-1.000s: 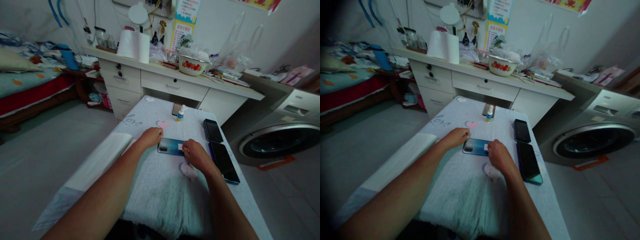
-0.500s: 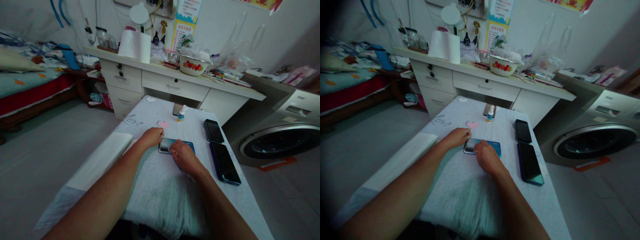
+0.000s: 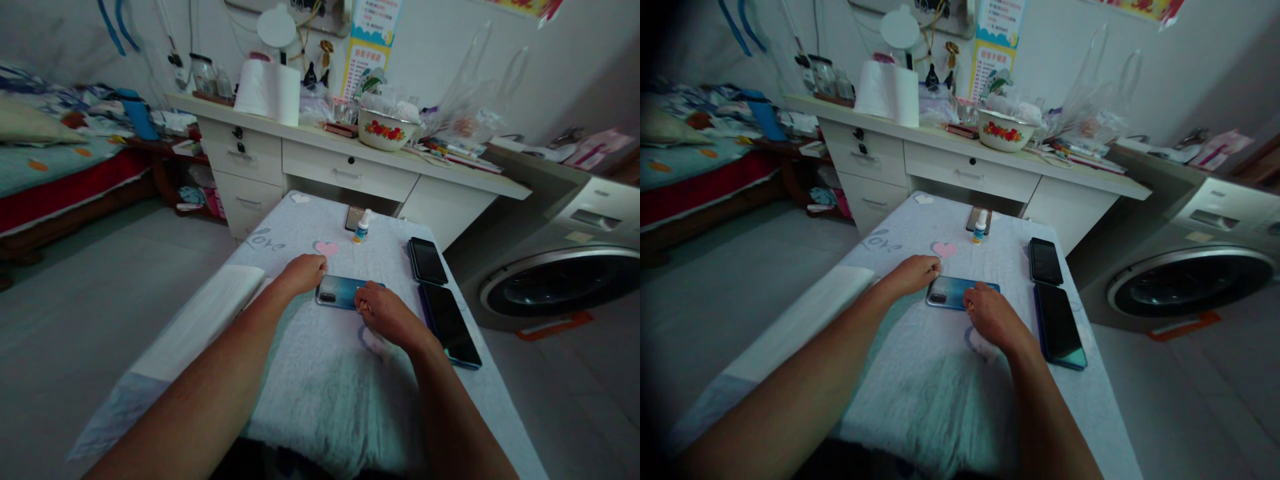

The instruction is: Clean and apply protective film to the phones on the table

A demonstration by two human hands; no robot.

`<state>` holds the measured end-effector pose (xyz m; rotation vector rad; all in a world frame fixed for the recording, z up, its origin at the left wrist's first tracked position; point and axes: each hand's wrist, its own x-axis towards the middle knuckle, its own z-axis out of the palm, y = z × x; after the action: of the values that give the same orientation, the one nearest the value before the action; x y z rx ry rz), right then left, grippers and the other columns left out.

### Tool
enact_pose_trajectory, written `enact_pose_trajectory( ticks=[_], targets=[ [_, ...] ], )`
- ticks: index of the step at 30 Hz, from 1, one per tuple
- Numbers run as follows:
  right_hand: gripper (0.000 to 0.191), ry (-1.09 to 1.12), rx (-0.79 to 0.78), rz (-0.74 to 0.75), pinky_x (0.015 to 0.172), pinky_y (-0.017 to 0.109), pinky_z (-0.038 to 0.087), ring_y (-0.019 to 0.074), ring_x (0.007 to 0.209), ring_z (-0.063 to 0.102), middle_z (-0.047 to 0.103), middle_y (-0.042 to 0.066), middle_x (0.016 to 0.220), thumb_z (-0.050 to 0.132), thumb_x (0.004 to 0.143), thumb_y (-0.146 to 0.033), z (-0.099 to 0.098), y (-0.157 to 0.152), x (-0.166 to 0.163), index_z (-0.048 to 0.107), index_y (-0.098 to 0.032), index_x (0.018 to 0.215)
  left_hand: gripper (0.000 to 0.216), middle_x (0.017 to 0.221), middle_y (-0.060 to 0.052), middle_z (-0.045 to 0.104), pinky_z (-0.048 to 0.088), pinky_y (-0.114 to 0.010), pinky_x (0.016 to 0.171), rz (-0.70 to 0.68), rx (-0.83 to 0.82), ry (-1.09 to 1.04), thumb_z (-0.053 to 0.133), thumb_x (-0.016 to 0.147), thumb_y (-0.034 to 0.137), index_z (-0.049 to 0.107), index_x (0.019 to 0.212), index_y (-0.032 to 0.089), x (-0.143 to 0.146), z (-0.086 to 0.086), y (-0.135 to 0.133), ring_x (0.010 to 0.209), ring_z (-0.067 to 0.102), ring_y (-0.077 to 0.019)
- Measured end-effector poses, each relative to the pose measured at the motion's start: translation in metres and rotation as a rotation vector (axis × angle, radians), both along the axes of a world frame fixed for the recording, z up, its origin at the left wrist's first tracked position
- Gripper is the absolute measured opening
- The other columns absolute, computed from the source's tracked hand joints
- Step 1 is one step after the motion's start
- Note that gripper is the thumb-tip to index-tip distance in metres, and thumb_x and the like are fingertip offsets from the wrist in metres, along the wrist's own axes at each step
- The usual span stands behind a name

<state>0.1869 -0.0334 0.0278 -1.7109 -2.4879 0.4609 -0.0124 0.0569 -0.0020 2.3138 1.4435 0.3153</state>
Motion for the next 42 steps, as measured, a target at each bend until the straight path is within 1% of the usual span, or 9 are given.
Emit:
enact_pose_trajectory(
  ticks=[7, 11, 16, 18, 25, 29, 33, 38, 42],
  targets=[
    [0.019, -0.056, -0.074, -0.072, 0.063, 0.023, 0.028, 0.0116, 0.070, 0.048, 0.056, 0.004, 0.078, 0.044, 0.082, -0.008, 0.005, 0.000, 0.023, 0.057, -0.016, 0.071, 0.016, 0.080, -0.004, 0.067, 0.036, -0.023, 0.065, -0.001, -0.006, -0.009, 0.047, 0.076, 0.013, 0.063, 0.077, 0.017, -0.001, -0.001, 0.000, 0.074, 0.058, -0.0140],
    [0.018, -0.058, -0.066, -0.079, 0.062, 0.023, 0.028, 0.0117, 0.069, 0.048, 0.056, 0.004, 0.078, 0.044, 0.080, -0.007, 0.006, -0.001, 0.026, 0.057, -0.016, 0.070, 0.016, 0.079, -0.003, 0.067, 0.037, -0.023, 0.066, 0.001, -0.005, -0.024, 0.047, 0.076, 0.013, 0.063, 0.077, 0.017, 0.000, -0.004, 0.002, 0.074, 0.058, -0.0140],
    [0.020, -0.050, -0.021, -0.047, 0.064, 0.023, 0.028, 0.0115, 0.069, 0.046, 0.056, 0.004, 0.082, 0.042, 0.087, -0.012, 0.002, -0.002, 0.011, 0.059, -0.016, 0.077, 0.017, 0.079, -0.004, 0.067, 0.037, -0.023, 0.066, -0.002, -0.003, -0.022, 0.048, 0.076, 0.013, 0.064, 0.077, 0.017, 0.000, -0.004, 0.003, 0.074, 0.058, -0.0144],
    [0.021, -0.046, 0.002, -0.012, 0.065, 0.023, 0.028, 0.0119, 0.071, 0.046, 0.055, 0.004, 0.083, 0.042, 0.089, -0.013, -0.001, -0.002, 0.002, 0.060, -0.016, 0.079, 0.017, 0.079, -0.004, 0.067, 0.037, -0.023, 0.066, 0.001, -0.003, -0.018, 0.048, 0.076, 0.013, 0.064, 0.077, 0.017, 0.000, -0.003, 0.002, 0.074, 0.058, -0.0146],
    [0.022, -0.056, 0.058, 0.055, 0.064, 0.023, 0.029, 0.0118, 0.072, 0.047, 0.053, 0.004, 0.089, 0.040, 0.092, -0.014, -0.010, -0.004, -0.029, 0.061, -0.016, 0.086, 0.017, 0.080, -0.004, 0.067, 0.037, -0.023, 0.065, 0.004, -0.010, 0.001, 0.048, 0.077, 0.014, 0.065, 0.079, 0.017, 0.000, 0.002, -0.001, 0.073, 0.058, -0.0145],
    [0.020, -0.090, 0.112, 0.085, 0.063, 0.024, 0.028, 0.0121, 0.072, 0.047, 0.052, 0.004, 0.090, 0.041, 0.092, -0.014, -0.013, -0.005, -0.037, 0.060, -0.017, 0.088, 0.017, 0.079, -0.004, 0.067, 0.037, -0.024, 0.065, 0.003, -0.009, 0.008, 0.048, 0.077, 0.014, 0.065, 0.079, 0.017, 0.001, 0.005, -0.002, 0.074, 0.058, -0.0149],
    [0.018, -0.121, 0.091, 0.081, 0.063, 0.024, 0.028, 0.0126, 0.072, 0.047, 0.053, 0.004, 0.089, 0.043, 0.091, -0.012, -0.009, -0.005, -0.031, 0.060, -0.017, 0.087, 0.017, 0.079, -0.004, 0.067, 0.037, -0.023, 0.065, 0.004, -0.022, -0.001, 0.048, 0.077, 0.014, 0.065, 0.079, 0.017, 0.001, 0.005, -0.002, 0.073, 0.058, -0.0145],
    [0.018, -0.159, 0.026, 0.001, 0.062, 0.025, 0.027, 0.0127, 0.071, 0.047, 0.054, 0.005, 0.087, 0.045, 0.087, -0.009, -0.001, -0.006, -0.013, 0.060, -0.017, 0.083, 0.018, 0.080, -0.004, 0.067, 0.037, -0.024, 0.066, -0.004, -0.011, -0.005, 0.048, 0.077, 0.014, 0.065, 0.080, 0.017, 0.000, 0.002, 0.000, 0.075, 0.058, -0.0151],
    [0.021, -0.175, -0.020, -0.058, 0.060, 0.025, 0.025, 0.0118, 0.065, 0.044, 0.054, 0.005, 0.084, 0.042, 0.088, -0.010, 0.000, -0.005, 0.005, 0.060, -0.017, 0.080, 0.017, 0.080, -0.004, 0.067, 0.037, -0.024, 0.067, -0.004, -0.015, -0.008, 0.048, 0.077, 0.014, 0.064, 0.079, 0.017, -0.001, 0.001, 0.001, 0.075, 0.057, -0.0151]
  ],
)
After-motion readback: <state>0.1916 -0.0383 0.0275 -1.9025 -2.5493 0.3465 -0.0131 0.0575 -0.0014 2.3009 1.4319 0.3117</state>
